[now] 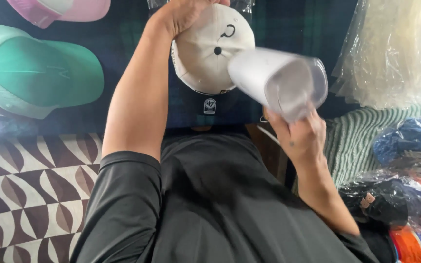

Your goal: The person uses a hair dryer to blow air onto a white baseball cap held in their hands. After drying, they use a brush to clean the inside of the cap. The person handles the cap and tools directly without visible intermediate containers.

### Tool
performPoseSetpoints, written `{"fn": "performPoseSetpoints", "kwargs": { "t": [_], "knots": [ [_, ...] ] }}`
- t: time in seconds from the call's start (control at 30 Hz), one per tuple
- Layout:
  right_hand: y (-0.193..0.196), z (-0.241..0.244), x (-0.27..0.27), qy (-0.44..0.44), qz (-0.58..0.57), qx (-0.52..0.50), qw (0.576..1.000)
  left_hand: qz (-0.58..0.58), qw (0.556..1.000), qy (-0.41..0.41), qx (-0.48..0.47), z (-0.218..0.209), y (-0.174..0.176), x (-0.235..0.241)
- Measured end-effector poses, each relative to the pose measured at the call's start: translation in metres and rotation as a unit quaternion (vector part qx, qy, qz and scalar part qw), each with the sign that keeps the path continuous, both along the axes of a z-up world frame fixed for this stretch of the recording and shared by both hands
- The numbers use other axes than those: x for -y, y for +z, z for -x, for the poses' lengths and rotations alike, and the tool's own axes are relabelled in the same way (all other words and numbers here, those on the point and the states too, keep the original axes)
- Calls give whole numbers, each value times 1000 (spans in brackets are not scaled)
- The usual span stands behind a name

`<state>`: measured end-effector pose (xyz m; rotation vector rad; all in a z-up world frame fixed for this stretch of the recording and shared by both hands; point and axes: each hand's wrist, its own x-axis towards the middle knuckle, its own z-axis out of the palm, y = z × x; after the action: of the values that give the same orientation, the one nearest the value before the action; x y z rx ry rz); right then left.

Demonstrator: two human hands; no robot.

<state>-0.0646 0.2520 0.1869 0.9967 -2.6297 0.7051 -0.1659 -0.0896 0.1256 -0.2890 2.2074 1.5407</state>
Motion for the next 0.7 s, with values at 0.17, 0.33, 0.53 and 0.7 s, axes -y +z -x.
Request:
{"fn": "performPoseSetpoints", "kwargs": {
  "t": [0.17,0.33,0.53,0.7],
  "knots": [
    [14,51,30,28,7,-20,999,3,1000,-6,19,0,0,-3],
    [55,48,26,40,-80,160,983,-1,999,-1,45,-1,1,-7],
    [11,20,-38,-55,-43,184,981,55,992,14,110,3,24,-5],
    [0,28,-38,-26,-71,131,989,80,990,-101,52,22,34,-16]
  ]
}}
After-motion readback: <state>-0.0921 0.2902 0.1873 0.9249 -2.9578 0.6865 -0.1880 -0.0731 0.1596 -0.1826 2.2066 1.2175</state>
